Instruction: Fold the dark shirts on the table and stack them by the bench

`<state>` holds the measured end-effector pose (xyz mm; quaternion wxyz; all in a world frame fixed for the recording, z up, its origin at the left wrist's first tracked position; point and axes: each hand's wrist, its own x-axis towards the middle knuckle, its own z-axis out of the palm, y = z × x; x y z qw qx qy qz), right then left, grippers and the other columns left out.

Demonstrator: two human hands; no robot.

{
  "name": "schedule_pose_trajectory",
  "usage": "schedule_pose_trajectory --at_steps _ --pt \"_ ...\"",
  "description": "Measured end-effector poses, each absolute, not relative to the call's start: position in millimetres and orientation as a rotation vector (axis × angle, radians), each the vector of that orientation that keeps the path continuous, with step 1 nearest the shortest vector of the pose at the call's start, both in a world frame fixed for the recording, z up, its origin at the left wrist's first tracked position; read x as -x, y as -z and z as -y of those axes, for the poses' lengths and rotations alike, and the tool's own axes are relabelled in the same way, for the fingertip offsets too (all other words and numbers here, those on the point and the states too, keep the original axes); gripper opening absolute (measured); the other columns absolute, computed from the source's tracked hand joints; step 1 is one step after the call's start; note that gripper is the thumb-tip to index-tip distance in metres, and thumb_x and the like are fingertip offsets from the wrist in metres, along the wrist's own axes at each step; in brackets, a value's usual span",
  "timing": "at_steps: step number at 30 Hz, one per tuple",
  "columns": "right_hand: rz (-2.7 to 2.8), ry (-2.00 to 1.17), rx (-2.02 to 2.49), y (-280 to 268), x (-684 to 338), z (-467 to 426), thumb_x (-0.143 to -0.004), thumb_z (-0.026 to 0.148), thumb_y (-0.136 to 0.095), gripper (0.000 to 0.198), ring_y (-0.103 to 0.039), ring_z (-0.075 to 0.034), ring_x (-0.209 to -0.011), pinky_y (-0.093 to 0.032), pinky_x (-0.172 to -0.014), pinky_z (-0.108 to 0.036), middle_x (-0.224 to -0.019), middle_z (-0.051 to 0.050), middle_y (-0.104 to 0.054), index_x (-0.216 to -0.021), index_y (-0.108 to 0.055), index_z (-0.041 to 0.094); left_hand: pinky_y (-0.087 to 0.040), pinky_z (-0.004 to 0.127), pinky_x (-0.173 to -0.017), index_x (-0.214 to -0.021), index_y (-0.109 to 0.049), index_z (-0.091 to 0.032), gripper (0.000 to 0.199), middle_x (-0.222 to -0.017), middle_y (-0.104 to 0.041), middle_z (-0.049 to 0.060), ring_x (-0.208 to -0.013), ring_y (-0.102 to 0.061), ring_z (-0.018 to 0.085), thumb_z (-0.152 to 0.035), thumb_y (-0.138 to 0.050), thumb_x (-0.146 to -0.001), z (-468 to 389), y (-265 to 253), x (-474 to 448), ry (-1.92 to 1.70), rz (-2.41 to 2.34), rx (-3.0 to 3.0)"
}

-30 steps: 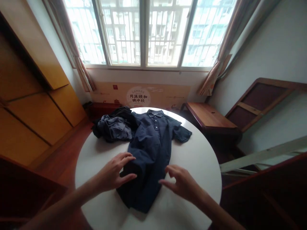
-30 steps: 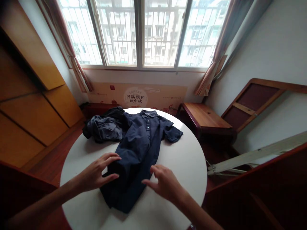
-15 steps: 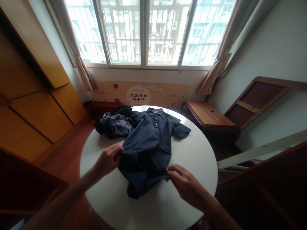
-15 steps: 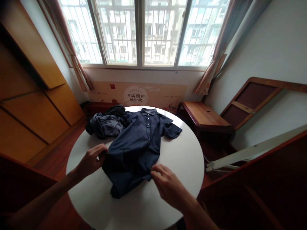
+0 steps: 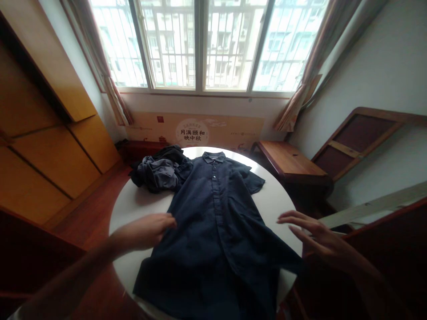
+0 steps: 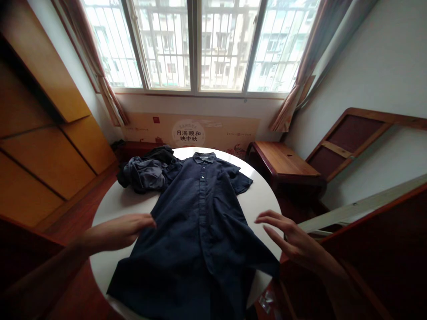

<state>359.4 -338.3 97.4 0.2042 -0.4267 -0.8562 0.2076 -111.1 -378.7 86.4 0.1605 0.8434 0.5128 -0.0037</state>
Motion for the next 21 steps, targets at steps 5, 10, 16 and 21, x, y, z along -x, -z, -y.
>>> schedule_pose_trajectory --at_steps 5,10,16,21 --pt "2.469 -0.462 1.087 -74 -270 253 -0.096 0.052 -0.044 0.046 -0.066 -0.025 -0.103 -0.051 -0.097 -0.039 -0.115 -0.013 -0.069 -0.113 -0.071 0.018 -0.041 0.030 -0.106 -0.127 -0.060 -0.016 0.043 -0.131 -0.060 0.011 -0.120 -0.057 0.021 -0.013 -0.038 -0.091 262 -54 40 -0.279 -1.499 -2.512" --pt "2.561 -0.232 1.642 -13 -209 176 -0.096 0.061 -0.034 0.062 -0.027 -0.040 -0.144 -0.020 -0.109 -0.072 -0.159 -0.008 -0.031 -0.150 -0.039 0.031 -0.019 0.062 -0.114 -0.153 -0.032 -0.023 0.068 -0.161 -0.021 0.015 -0.147 -0.017 0.041 -0.059 -0.034 -0.095 175 -1 0 -0.108 -1.887 -2.303" --pt "2.493 -0.158 1.780 18 -208 114 -0.098 0.060 -0.023 0.057 -0.015 -0.036 -0.148 -0.013 -0.105 -0.078 -0.163 -0.001 -0.019 -0.152 -0.028 0.041 -0.008 0.069 -0.113 -0.154 -0.025 -0.037 0.074 -0.165 -0.008 0.005 -0.148 -0.004 0.042 -0.074 -0.022 -0.090 122 21 7 -0.125 -1.898 -2.282" --pt "2.495 -0.165 1.809 17 -211 70 -0.099 0.056 -0.021 0.056 -0.016 -0.035 -0.148 -0.014 -0.106 -0.076 -0.162 -0.002 -0.022 -0.152 -0.029 0.040 -0.009 0.071 -0.111 -0.153 -0.026 -0.038 0.074 -0.165 -0.008 0.004 -0.148 -0.006 0.042 -0.075 -0.021 -0.089 82 21 7 -0.120 -1.936 -2.245"
